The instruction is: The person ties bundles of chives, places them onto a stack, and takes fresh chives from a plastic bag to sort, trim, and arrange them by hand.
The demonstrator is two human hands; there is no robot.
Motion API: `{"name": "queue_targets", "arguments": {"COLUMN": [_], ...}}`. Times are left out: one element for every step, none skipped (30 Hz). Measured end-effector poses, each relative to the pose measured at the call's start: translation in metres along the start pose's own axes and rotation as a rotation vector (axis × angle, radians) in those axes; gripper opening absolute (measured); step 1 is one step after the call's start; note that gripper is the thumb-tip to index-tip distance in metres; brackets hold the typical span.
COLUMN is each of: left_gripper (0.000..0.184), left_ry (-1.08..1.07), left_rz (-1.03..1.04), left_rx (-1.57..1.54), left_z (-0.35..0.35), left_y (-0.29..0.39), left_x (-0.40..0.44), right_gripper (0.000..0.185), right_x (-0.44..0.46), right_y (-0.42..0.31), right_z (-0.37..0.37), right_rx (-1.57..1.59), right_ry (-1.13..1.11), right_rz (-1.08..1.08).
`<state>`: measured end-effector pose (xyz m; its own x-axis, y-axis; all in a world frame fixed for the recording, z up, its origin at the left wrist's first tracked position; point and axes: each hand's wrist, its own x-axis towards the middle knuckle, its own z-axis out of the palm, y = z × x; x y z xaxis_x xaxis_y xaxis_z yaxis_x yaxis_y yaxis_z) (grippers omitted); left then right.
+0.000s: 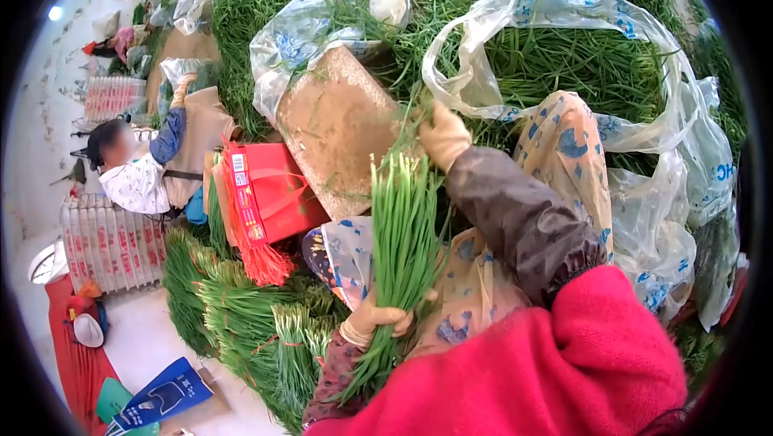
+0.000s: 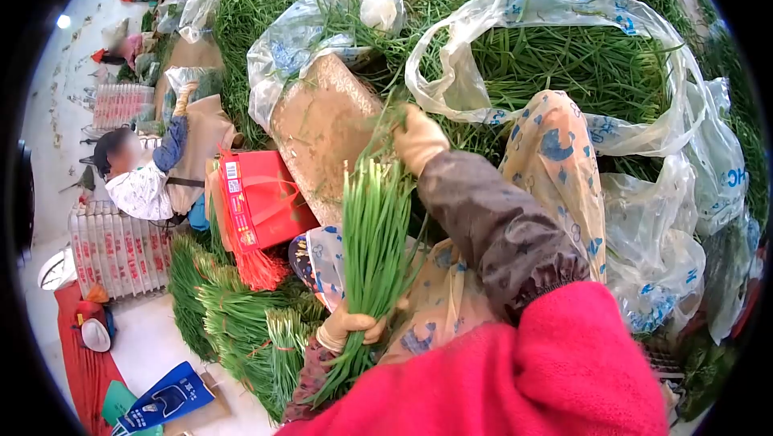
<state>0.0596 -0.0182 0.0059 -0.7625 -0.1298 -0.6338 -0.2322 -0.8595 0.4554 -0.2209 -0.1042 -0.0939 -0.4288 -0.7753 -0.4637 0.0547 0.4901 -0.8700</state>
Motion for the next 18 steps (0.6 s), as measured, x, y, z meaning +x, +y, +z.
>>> {"name": "queue_targets", "arguments": {"left_gripper": [0.067, 0.067, 0.068, 0.068, 0.069, 0.069, 0.07, 0.072, 0.073, 0.073, 0.073, 0.073, 0.073, 0.073, 0.074, 0.074, 0.073, 0.072], "left_ry": [0.044, 0.049, 0.032, 0.025, 0.018, 0.027, 0.024, 0.021, 0.03, 0.041, 0.078, 0.112, 0.114, 0.148, 0.181, 0.181, 0.215, 0.248], "left_rz": [0.015, 0.013, 0.02, 0.026, 0.032, 0.036, 0.021, 0.009, 0.016, 0.028, 0.056, 0.081, 0.088, 0.099, 0.108, 0.106, 0.115, 0.124], "left_rx": [0.001, -0.006, -0.042, -0.068, -0.095, -0.103, -0.164, -0.224, -0.256, -0.26, -0.247, -0.236, -0.239, -0.218, -0.196, -0.196, -0.135, -0.071], "left_z": [0.003, 0.0, -0.004, -0.004, -0.005, -0.007, -0.01, -0.012, -0.01, -0.011, -0.015, -0.017, -0.018, -0.018, -0.019, -0.015, -0.009, -0.006], "left_y": [-0.003, -0.008, -0.014, -0.017, -0.021, -0.026, -0.032, -0.036, -0.035, -0.037, -0.041, -0.044, -0.044, -0.044, -0.043, -0.04, -0.036, -0.032], "left_x": [-0.007, -0.014, -0.022, -0.027, -0.033, -0.04, -0.047, -0.053, -0.056, -0.058, -0.058, -0.058, -0.058, -0.057, -0.055, -0.052, -0.049, -0.047], "right_gripper": [0.025, 0.026, 0.027, 0.029, 0.03, 0.031, 0.033, 0.034, 0.041, 0.051, 0.055, 0.059, 0.063, 0.063, 0.06, 0.058, 0.069, 0.072], "right_x": [0.012, 0.026, 0.042, 0.055, 0.054, 0.051, 0.053, 0.059, 0.069, 0.076, 0.059, 0.034, 0.025, 0.008, 0.002, -0.001, -0.017, -0.029], "right_y": [0.007, 0.016, 0.027, 0.036, 0.031, 0.02, 0.016, 0.016, 0.028, 0.034, 0.018, -0.002, -0.007, -0.041, -0.037, -0.039, -0.051, -0.059], "right_z": [-0.001, -0.004, -0.006, -0.009, -0.019, -0.032, -0.044, -0.054, -0.061, -0.062, -0.063, -0.065, -0.062, -0.06, -0.052, -0.045, -0.039, -0.03], "right_rx": [-0.047, -0.094, -0.142, -0.19, -0.162, -0.134, -0.116, -0.098, -0.423, -0.744, -0.894, -1.045, -1.087, -0.997, -0.799, -0.617, -0.473, -0.474], "right_ry": [0.073, 0.146, 0.17, 0.192, 0.218, 0.242, 0.172, 0.101, 0.001, -0.097, -0.122, -0.143, -0.089, -0.233, -0.234, -0.391, -0.501, -0.531], "right_rz": [0.003, 0.006, -0.002, -0.012, 0.022, 0.055, 0.126, 0.194, 0.086, -0.031, -0.097, -0.163, -0.259, -0.172, -0.43, -0.476, -0.546, -0.662]}}
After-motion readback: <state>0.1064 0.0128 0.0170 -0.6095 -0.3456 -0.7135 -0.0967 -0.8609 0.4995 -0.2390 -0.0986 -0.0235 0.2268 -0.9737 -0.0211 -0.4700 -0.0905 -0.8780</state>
